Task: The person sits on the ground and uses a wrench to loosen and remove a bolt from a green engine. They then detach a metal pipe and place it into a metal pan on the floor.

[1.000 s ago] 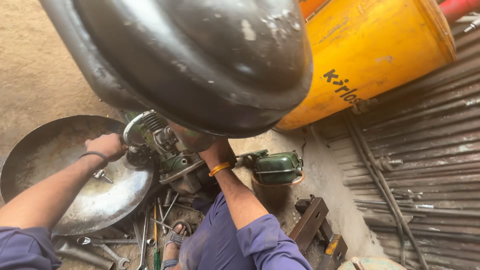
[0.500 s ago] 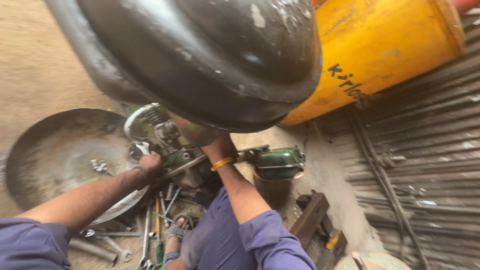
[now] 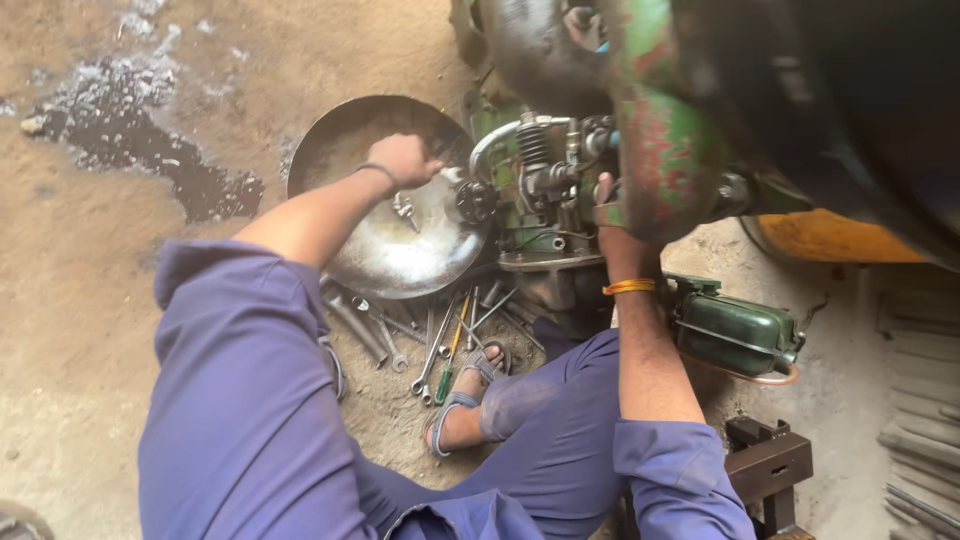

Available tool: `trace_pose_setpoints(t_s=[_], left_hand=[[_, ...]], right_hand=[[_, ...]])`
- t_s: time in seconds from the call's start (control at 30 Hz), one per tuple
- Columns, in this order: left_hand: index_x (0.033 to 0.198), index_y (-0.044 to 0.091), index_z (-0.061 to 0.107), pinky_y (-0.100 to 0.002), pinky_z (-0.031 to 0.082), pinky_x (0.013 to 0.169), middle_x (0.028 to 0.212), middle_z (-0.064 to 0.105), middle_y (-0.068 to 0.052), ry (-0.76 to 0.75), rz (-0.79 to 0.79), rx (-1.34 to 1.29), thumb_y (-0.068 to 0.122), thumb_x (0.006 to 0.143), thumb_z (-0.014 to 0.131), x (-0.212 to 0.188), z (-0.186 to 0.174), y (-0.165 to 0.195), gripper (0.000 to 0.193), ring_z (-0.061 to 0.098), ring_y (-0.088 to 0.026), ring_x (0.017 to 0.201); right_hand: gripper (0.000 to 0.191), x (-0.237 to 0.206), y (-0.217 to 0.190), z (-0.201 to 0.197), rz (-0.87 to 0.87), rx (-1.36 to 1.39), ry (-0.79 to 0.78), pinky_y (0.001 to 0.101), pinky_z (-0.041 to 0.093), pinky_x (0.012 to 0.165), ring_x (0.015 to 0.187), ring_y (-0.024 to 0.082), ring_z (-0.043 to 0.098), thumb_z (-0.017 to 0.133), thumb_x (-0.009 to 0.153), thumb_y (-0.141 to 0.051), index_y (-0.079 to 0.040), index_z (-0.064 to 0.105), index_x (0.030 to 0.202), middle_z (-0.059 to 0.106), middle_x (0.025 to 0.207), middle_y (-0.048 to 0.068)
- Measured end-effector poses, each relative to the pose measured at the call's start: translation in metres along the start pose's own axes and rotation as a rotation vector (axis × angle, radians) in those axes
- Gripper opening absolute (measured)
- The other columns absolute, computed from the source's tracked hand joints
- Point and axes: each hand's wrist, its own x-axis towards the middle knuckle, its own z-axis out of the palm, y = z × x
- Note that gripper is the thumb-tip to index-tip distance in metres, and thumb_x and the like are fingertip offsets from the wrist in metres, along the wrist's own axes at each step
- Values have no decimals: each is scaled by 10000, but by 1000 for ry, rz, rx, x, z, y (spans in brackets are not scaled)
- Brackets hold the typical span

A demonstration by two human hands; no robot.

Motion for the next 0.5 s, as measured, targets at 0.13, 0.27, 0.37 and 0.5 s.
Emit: trace_pose_setpoints(t_s=[0.13, 0.27, 0.37, 0.5], left_hand=[[1027, 138, 783, -501, 486, 959, 1038, 755, -150, 31, 65, 109, 547, 905, 700, 11, 8, 15, 434, 704, -328, 1031], [1000, 188, 814, -486, 452, 1000, 1023, 765, -123, 10, 107, 146, 524, 906, 702, 22, 17, 20, 367, 692, -313, 1054], [1005, 179, 801, -480, 455, 965, 1017, 761, -125, 33, 191, 168, 525, 882, 717, 29, 20, 21, 377, 677, -317, 1063], [1036, 185, 799, -485, 445, 965, 1036, 757, -116, 41, 228, 162, 522, 865, 727, 32, 20, 20, 385, 650, -329, 1103]], right_hand=[[350, 0, -6, -2, 194, 109, -129, 480, 511, 834, 893, 305, 676, 708, 1019, -420, -72, 682, 999, 697, 932, 113], [345, -1, -4, 3, 188, 175, -88, 450, 515, 750, 820, 295, 683, 711, 1015, -407, -66, 678, 980, 692, 885, 95], [355, 1, -1, 9, 165, 153, -74, 462, 508, 752, 843, 313, 682, 695, 1020, -421, -67, 688, 993, 703, 910, 109], [398, -1, 7, 14, 171, 43, -164, 494, 497, 749, 853, 350, 675, 618, 1057, -447, -66, 693, 975, 713, 923, 140]])
